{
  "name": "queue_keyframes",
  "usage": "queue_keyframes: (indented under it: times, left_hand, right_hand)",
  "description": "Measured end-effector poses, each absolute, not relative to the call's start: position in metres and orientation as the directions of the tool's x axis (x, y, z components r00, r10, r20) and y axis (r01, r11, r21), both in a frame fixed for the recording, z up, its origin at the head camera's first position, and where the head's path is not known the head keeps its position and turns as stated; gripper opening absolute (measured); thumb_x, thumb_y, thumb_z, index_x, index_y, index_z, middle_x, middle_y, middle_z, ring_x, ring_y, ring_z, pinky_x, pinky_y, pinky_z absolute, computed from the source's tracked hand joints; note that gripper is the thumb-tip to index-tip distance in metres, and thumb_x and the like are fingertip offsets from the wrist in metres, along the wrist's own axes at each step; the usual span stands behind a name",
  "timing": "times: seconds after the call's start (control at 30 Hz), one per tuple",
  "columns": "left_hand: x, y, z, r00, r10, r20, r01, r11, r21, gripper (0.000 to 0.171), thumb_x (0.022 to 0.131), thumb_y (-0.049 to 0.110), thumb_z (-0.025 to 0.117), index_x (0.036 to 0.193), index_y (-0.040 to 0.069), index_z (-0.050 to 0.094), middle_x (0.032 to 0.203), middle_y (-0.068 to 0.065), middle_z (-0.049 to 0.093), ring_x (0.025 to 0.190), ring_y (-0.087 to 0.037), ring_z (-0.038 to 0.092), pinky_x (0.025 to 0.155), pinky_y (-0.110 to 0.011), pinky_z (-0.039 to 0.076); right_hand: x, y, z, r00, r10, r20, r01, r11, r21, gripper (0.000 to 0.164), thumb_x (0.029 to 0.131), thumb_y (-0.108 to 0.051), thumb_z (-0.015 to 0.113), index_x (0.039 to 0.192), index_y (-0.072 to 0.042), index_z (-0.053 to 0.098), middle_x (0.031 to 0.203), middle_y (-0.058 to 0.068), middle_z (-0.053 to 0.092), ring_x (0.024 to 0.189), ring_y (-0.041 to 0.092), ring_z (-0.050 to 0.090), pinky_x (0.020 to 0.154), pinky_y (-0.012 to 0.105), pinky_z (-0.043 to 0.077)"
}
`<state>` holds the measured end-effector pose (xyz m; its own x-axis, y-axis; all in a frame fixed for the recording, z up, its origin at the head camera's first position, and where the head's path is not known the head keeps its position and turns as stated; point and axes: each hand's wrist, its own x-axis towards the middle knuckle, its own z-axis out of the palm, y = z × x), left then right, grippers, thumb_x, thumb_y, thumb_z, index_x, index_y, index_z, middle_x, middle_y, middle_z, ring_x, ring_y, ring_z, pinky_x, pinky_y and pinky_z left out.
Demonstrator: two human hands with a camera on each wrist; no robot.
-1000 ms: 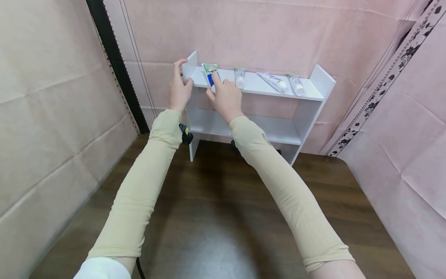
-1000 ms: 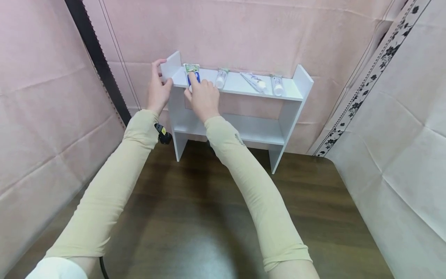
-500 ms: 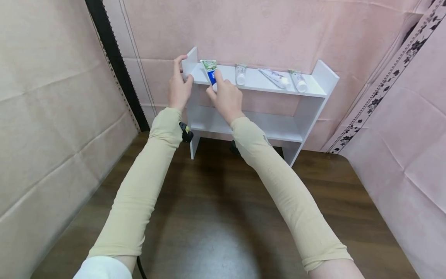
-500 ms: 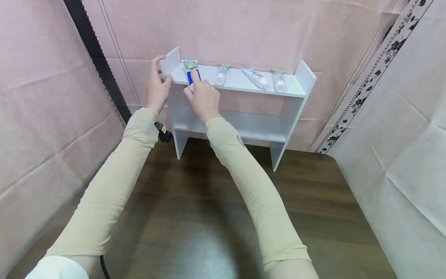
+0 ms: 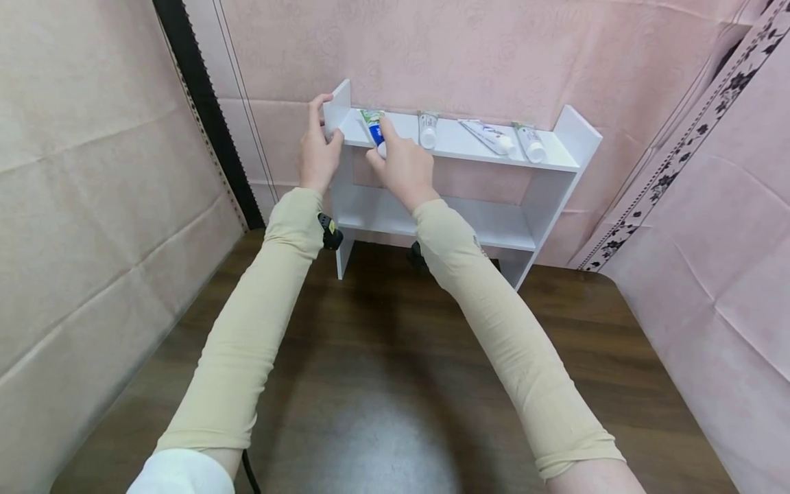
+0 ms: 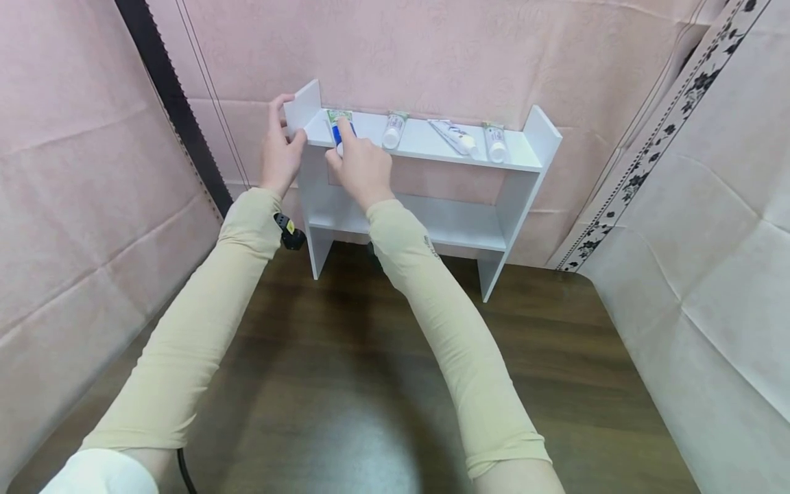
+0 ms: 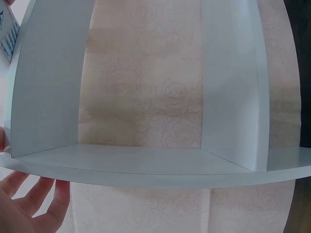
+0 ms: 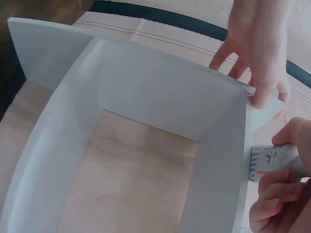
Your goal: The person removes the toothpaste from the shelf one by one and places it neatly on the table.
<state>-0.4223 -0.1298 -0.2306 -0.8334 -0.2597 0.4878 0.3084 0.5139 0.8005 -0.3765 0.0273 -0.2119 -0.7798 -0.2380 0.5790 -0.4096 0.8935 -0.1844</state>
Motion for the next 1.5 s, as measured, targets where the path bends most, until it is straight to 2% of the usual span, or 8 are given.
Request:
queue_keyframes:
  times: [0.33, 0.63, 0.97, 1.3, 1.5]
  left_hand:
    - [-0.423, -0.131, -0.232, -0.834, -0.259, 0.487, 0.310, 0.510, 0.802, 0.056, 0.096, 0.018, 0.045, 0.143, 0.045, 0.030, 0.126, -0.003, 0.059, 0.071, -0.010, 0.044, 0.063, -0.024, 0.034]
    - [-0.422, -0.130, -0.232, -0.839, -0.247, 0.485, 0.317, 0.502, 0.805, 0.056, 0.097, 0.018, 0.044, 0.143, 0.046, 0.029, 0.128, -0.005, 0.059, 0.073, -0.012, 0.047, 0.063, -0.025, 0.036]
    - [-0.421, -0.131, -0.232, -0.836, -0.251, 0.487, 0.311, 0.515, 0.799, 0.056, 0.097, 0.019, 0.044, 0.143, 0.047, 0.028, 0.127, -0.003, 0.058, 0.071, -0.011, 0.045, 0.063, -0.025, 0.034]
    - [-0.421, -0.131, -0.232, -0.837, -0.248, 0.488, 0.323, 0.496, 0.806, 0.055, 0.098, 0.019, 0.044, 0.143, 0.047, 0.029, 0.125, -0.004, 0.059, 0.071, -0.011, 0.044, 0.063, -0.025, 0.034]
    - [-0.420, -0.131, -0.232, -0.837, -0.247, 0.489, 0.329, 0.487, 0.809, 0.054, 0.098, 0.020, 0.044, 0.143, 0.047, 0.030, 0.125, -0.004, 0.058, 0.074, -0.011, 0.045, 0.065, -0.025, 0.034]
  right_hand:
    - [-0.372, 0.029, -0.211, -0.807, -0.226, 0.546, -0.395, 0.894, -0.213, 0.047, 0.096, -0.031, 0.049, 0.140, -0.019, 0.042, 0.073, 0.007, 0.064, 0.055, 0.017, 0.045, 0.049, 0.029, 0.031]
    - [-0.367, 0.030, -0.215, -0.805, -0.211, 0.554, -0.385, 0.897, -0.218, 0.049, 0.095, -0.031, 0.049, 0.142, -0.019, 0.040, 0.093, 0.012, 0.073, 0.059, 0.021, 0.054, 0.052, 0.034, 0.040]
    - [-0.360, 0.030, -0.218, -0.792, -0.214, 0.572, -0.384, 0.903, -0.195, 0.044, 0.095, -0.030, 0.050, 0.137, -0.018, 0.042, 0.093, 0.011, 0.073, 0.059, 0.021, 0.057, 0.050, 0.033, 0.039]
    - [-0.354, 0.031, -0.220, -0.779, -0.215, 0.589, -0.385, 0.906, -0.179, 0.038, 0.095, -0.030, 0.050, 0.130, -0.016, 0.045, 0.088, 0.010, 0.072, 0.059, 0.022, 0.056, 0.051, 0.035, 0.039]
    - [-0.345, 0.033, -0.221, -0.775, -0.214, 0.594, -0.379, 0.910, -0.167, 0.040, 0.094, -0.031, 0.049, 0.131, -0.016, 0.046, 0.084, 0.011, 0.072, 0.060, 0.024, 0.057, 0.052, 0.038, 0.043]
